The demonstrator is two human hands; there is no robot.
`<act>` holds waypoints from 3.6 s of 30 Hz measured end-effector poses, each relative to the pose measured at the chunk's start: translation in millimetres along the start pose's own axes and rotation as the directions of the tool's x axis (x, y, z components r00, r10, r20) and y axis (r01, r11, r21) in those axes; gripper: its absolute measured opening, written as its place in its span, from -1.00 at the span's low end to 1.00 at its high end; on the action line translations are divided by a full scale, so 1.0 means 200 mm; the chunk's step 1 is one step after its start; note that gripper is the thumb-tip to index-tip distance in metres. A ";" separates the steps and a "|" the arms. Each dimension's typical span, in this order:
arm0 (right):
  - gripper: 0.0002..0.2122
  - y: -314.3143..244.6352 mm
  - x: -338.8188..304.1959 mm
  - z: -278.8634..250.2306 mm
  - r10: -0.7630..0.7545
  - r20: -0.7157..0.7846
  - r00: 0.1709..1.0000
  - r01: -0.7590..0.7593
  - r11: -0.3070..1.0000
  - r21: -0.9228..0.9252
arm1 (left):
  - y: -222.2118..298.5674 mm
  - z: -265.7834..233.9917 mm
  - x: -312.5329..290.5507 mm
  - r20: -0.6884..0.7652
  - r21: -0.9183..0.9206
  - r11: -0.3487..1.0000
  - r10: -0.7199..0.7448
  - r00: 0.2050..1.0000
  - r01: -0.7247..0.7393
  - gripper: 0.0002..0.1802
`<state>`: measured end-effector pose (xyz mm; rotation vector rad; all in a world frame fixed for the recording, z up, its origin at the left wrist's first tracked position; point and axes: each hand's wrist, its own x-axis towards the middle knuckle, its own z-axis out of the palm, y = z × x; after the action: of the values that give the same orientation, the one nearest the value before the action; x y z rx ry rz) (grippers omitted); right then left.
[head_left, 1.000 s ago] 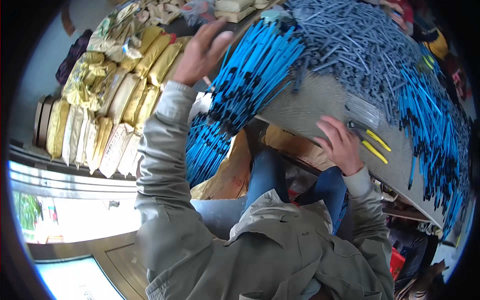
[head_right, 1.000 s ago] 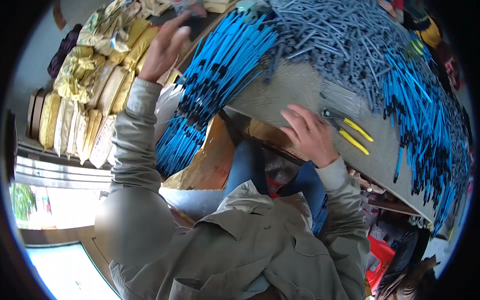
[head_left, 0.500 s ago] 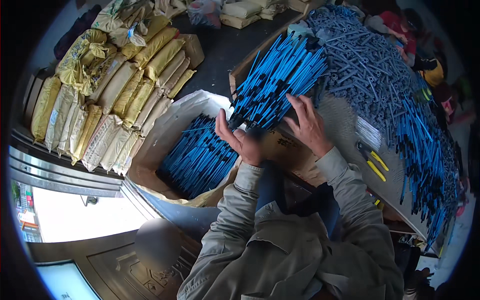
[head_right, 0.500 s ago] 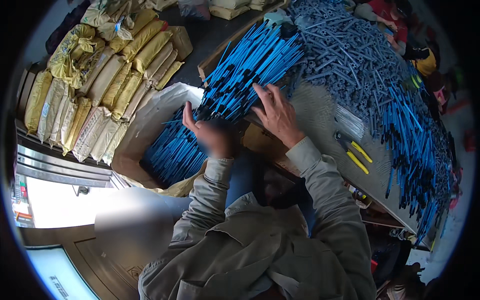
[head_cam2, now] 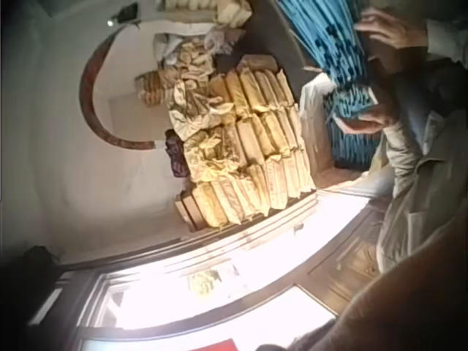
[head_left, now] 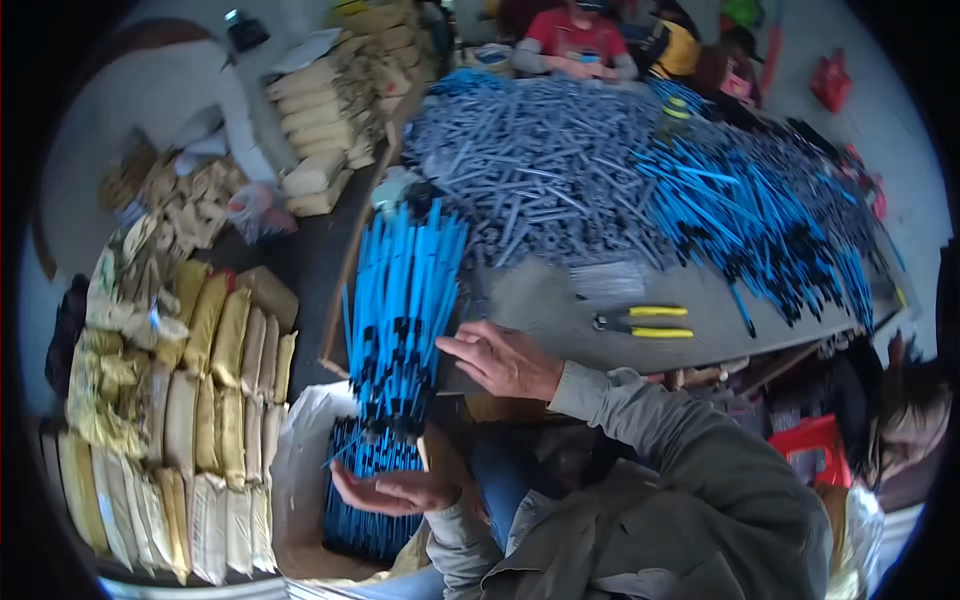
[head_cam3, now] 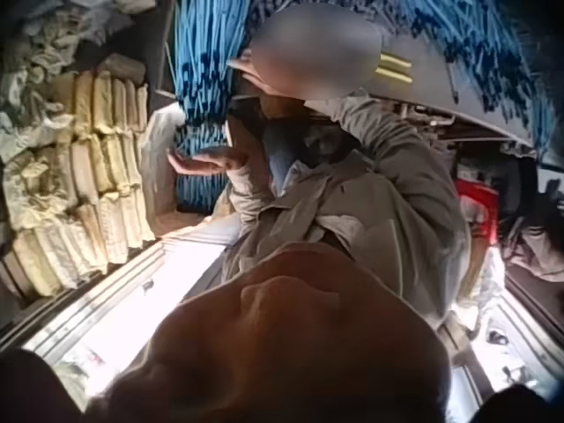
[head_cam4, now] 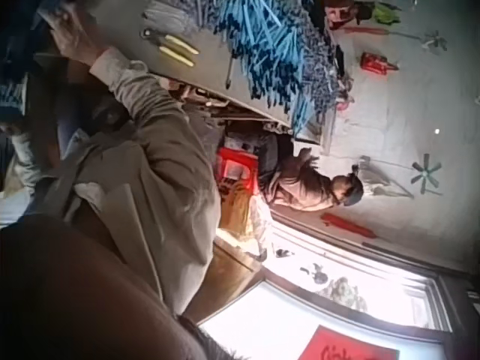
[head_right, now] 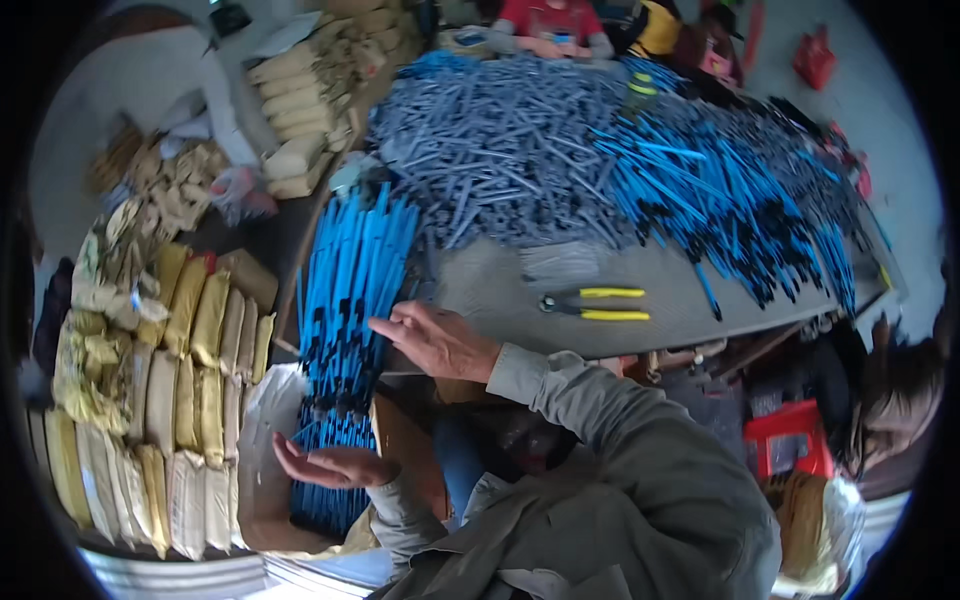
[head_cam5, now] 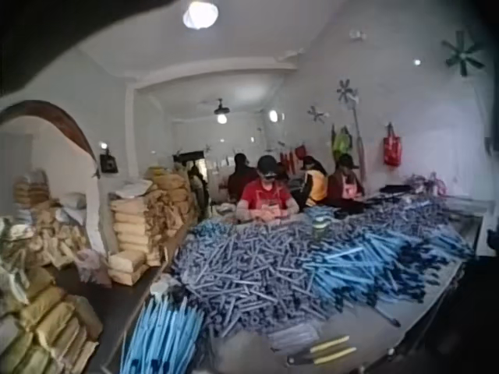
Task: The person assembles plastic connectors onto blue wire bundles, then crimps the components using a crimping tool.
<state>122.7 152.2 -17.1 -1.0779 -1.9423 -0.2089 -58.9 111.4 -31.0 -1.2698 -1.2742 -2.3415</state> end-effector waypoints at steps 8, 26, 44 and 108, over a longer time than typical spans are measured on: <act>-0.96 0.66 -0.51 -0.97 0.378 -0.339 0.861 -0.507 0.688 -0.520 | 0.29 -0.10 -0.42 0.927 -0.127 0.802 -0.114 0.358 0.584 -0.83; -0.91 1.27 -0.33 -1.48 0.357 -0.084 0.930 -0.216 0.349 -0.912 | 0.48 -0.07 -0.63 0.991 -0.038 0.834 0.101 -0.084 0.551 -0.84; -0.59 0.13 -0.67 -0.90 0.526 -0.407 0.747 -0.614 0.780 -0.118 | 0.55 0.58 -0.28 0.828 -0.152 0.757 0.449 -0.336 0.636 -0.30; -0.87 -0.04 -0.58 -0.87 0.391 -0.334 0.858 -0.402 0.915 0.038 | 0.90 0.64 -0.34 0.924 -0.306 0.287 -0.139 0.355 0.908 -0.81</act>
<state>250.9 -13.3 0.7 -1.3444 -1.3828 -0.1807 151.9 82.5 58.0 -2.8430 -0.7653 -3.3551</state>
